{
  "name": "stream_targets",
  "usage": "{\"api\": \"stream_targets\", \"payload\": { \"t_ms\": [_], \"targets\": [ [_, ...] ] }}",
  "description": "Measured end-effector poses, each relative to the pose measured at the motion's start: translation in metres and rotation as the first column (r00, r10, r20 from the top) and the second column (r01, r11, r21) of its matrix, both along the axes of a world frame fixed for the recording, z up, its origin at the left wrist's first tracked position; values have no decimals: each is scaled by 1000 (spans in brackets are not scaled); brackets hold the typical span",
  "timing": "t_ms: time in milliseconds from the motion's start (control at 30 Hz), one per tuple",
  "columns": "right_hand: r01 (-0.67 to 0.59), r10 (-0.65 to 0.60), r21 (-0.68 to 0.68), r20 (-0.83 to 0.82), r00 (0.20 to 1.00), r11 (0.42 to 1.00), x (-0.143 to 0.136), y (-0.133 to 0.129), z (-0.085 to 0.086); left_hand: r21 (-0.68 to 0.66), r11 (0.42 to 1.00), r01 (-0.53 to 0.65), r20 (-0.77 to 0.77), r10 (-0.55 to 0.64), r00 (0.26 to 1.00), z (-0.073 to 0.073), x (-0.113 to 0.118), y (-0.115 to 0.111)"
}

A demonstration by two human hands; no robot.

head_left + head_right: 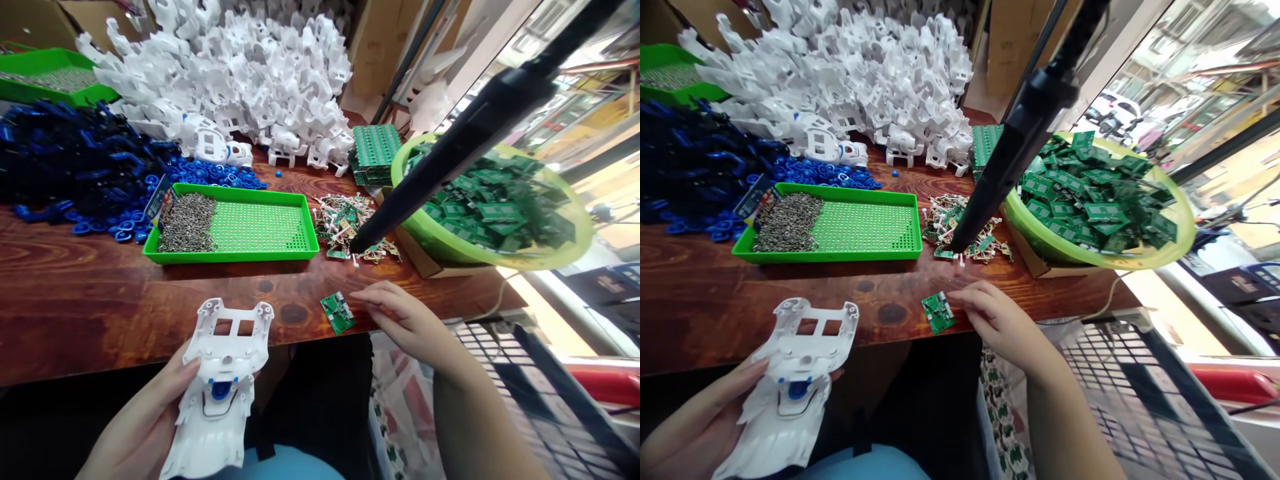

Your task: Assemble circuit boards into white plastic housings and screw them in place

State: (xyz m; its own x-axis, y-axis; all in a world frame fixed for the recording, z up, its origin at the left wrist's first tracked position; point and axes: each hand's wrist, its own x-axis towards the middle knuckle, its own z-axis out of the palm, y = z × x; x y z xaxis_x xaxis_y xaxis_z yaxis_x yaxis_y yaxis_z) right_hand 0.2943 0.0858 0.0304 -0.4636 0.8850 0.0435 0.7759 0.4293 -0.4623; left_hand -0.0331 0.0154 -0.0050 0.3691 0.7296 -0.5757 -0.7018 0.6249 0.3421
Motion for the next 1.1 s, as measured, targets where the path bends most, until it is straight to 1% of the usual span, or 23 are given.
{"api": "stream_targets", "payload": {
  "t_ms": [100,167,267,333,367,433,500,600,667,733,767,800,833,867,933,1000,1100],
  "targets": [
    [-130,130,-9,41,991,991,1,17,-3,-138,990,-5,39,11,999,11,3,3],
    [-186,187,-16,65,980,982,-2,26,-3,-152,988,-9,52,17,999,11,2,4],
    [-189,187,15,82,979,982,-8,29,-3,-103,993,50,77,-42,996,5,-3,3],
    [-157,153,64,72,986,985,-12,24,-6,-45,993,110,78,-106,991,3,-3,2],
    [-136,131,96,60,990,986,-14,21,-10,-22,993,119,66,-118,991,4,-2,2],
    [-86,83,167,25,996,982,-17,12,-19,-2,997,77,10,-77,997,10,5,3],
    [-30,36,232,-21,999,972,-19,3,-30,5,1000,-18,-71,18,997,20,14,4],
    [71,-40,308,-106,994,949,-27,-11,-41,-5,1000,-23,-131,22,991,29,24,6],
    [160,-99,352,-185,978,922,-38,-22,-41,18,1000,-14,-124,16,992,29,28,5],
    [254,-135,389,-307,942,886,-54,-34,-33,58,998,-13,-122,20,992,24,29,3],
    [275,-127,400,-358,925,874,-64,-39,-27,79,997,-13,-126,23,992,21,29,2],
    [266,-87,407,-407,909,874,-75,-44,-20,96,995,-11,-128,23,991,19,29,1],
    [201,-21,411,-402,915,889,-86,-48,-14,113,994,-9,-119,22,993,16,29,0],
    [116,50,423,-361,931,899,-97,-50,-8,127,992,-1,-102,14,995,15,29,-1],
    [-20,143,430,-257,956,903,-116,-49,1,152,988,10,-54,-2,999,14,29,-2],
    [-73,164,424,-182,969,903,-129,-46,3,165,986,4,-13,-2,1000,14,28,-3],
    [-109,175,410,-128,976,905,-136,-41,2,175,984,-28,15,26,1000,14,25,-3]
  ]
}}
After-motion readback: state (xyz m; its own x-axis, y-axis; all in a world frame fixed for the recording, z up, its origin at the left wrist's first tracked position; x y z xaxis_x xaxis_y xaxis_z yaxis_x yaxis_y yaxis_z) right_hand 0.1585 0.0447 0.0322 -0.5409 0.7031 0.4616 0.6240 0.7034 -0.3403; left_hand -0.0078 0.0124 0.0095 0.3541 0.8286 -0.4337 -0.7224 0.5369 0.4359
